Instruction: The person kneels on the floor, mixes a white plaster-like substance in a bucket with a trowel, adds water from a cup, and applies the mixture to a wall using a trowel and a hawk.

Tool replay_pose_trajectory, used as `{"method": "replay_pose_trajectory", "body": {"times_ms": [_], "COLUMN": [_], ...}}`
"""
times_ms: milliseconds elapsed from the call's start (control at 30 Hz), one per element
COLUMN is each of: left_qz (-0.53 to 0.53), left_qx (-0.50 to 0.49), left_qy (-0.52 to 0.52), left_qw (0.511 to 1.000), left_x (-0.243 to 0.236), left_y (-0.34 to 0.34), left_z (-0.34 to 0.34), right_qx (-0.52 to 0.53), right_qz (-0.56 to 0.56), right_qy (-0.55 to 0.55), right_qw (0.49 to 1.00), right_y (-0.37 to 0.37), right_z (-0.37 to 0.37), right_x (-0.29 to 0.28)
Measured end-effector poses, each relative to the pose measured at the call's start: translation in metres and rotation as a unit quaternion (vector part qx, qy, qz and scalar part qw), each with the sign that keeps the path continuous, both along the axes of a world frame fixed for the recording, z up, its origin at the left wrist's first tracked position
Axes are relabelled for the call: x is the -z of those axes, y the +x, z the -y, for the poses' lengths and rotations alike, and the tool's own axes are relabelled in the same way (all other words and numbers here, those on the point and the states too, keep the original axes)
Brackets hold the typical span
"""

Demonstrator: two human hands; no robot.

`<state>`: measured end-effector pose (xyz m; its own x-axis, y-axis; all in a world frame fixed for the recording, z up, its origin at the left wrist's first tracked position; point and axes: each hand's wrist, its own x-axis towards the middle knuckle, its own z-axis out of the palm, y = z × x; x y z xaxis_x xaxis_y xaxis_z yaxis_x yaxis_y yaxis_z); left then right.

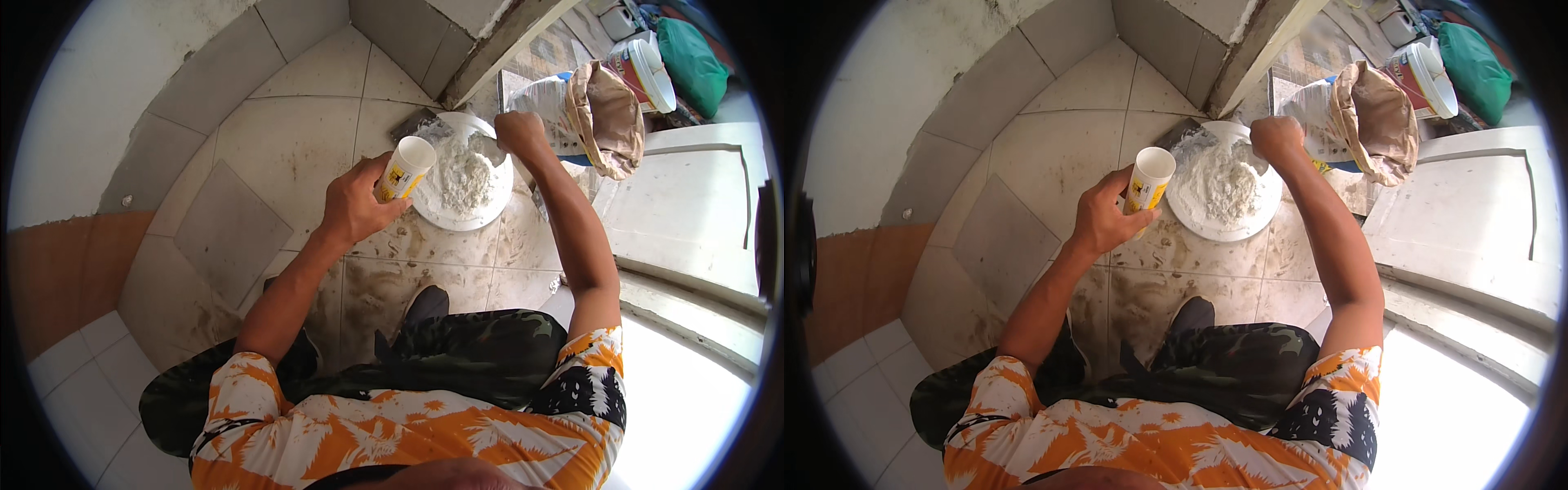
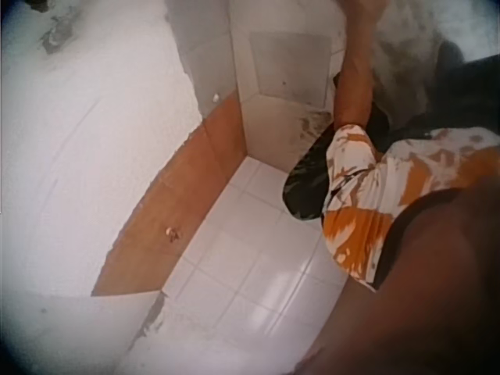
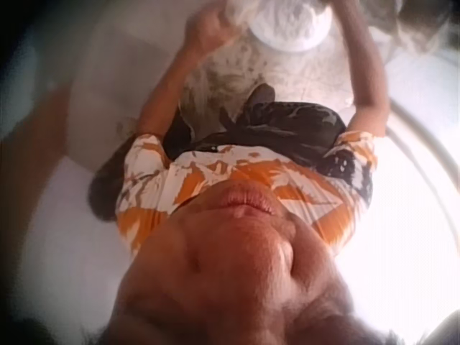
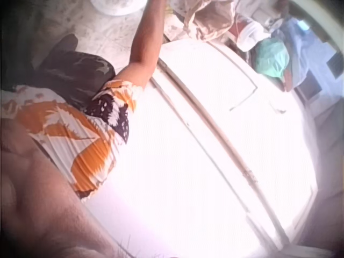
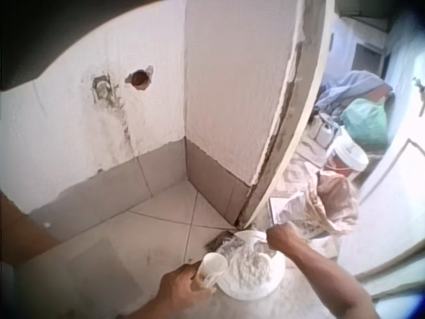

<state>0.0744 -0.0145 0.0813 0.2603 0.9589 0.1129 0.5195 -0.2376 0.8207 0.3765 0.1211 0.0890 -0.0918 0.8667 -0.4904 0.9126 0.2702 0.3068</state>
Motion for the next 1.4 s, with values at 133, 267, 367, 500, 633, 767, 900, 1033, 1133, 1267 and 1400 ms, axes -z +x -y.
{"method": "replay_pose_trajectory", "body": {"times_ms": [133,267,367,500,633,767,900,1033,1133,1267,1400], "left_qz": [-0.072,-0.156,-0.166,-0.168,-0.181,-0.157,-0.179,-0.171,-0.187,-0.218,-0.269], "left_qx": [0.061,0.092,0.089,0.072,0.066,0.075,0.082,0.094,0.092,0.114,0.157], "left_qy": [-0.068,-0.111,-0.145,-0.132,-0.136,-0.150,-0.128,-0.157,-0.143,-0.165,-0.158], "left_qw": [0.993,0.977,0.971,0.974,0.972,0.973,0.972,0.968,0.968,0.955,0.937], "left_x": [0.006,0.029,0.036,0.042,0.045,0.044,0.050,0.036,0.044,0.038,0.066], "left_y": [0.016,0.024,0.028,0.027,0.026,0.031,0.034,0.031,0.036,0.042,0.056], "left_z": [-0.007,-0.012,-0.014,-0.014,-0.023,-0.022,-0.021,-0.019,-0.019,-0.022,-0.022], "right_qx": [-0.100,-0.164,-0.209,-0.192,-0.166,-0.204,-0.199,-0.170,-0.159,-0.152,-0.130], "right_qz": [0.000,-0.021,-0.053,-0.088,-0.123,-0.156,-0.159,-0.101,-0.129,-0.078,-0.093], "right_qy": [0.024,0.047,0.048,0.062,0.009,0.094,0.038,0.006,-0.003,0.016,0.021], "right_qw": [0.995,0.985,0.975,0.975,0.978,0.962,0.966,0.980,0.979,0.985,0.987], "right_y": [0.009,-0.013,-0.005,0.002,0.011,-0.005,-0.008,0.001,0.031,0.019,0.023], "right_z": [-0.003,0.022,0.039,0.049,0.037,0.039,0.034,0.047,0.057,0.061,0.057], "right_x": [0.067,0.042,0.049,0.045,0.031,0.035,0.048,0.012,0.043,0.040,0.023]}}
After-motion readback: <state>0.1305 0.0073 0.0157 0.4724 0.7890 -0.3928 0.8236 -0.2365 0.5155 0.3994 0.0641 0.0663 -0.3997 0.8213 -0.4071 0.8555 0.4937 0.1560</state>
